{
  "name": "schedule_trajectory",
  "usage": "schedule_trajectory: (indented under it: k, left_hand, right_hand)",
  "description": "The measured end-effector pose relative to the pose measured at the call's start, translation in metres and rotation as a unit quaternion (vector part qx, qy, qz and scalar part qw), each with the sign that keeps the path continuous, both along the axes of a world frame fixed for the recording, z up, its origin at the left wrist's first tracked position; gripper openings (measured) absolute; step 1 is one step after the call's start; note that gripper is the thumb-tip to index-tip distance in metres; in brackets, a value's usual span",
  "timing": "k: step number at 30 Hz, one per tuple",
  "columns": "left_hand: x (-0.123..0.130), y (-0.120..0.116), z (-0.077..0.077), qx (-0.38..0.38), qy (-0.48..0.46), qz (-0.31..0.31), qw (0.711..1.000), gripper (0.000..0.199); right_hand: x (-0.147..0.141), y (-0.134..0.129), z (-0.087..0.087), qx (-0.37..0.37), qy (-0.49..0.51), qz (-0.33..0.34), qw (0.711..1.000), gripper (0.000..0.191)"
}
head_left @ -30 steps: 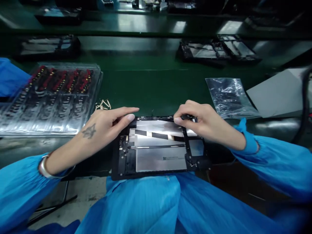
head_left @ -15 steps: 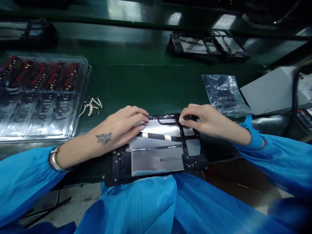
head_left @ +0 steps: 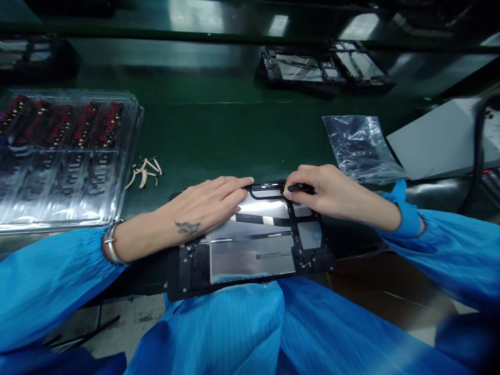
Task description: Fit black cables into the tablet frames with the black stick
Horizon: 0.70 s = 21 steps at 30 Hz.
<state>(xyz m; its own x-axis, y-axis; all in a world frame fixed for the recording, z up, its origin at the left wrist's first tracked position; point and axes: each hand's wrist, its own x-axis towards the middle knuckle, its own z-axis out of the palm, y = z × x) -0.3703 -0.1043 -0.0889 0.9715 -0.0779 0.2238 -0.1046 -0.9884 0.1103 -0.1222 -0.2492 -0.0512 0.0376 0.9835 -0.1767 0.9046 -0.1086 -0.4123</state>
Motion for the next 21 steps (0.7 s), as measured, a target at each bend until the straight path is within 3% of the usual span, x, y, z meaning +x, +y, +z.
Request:
schedule_trajectory:
  k: [21]
  left_hand:
    - [0.0030, 0.0012, 0.0041, 0.077, 0.019, -0.028, 0.996, 0.018]
  right_hand:
    - [-0.0012, 0.0002, 0.0036, -0.028, -0.015, 0.009, 0.999, 0.028]
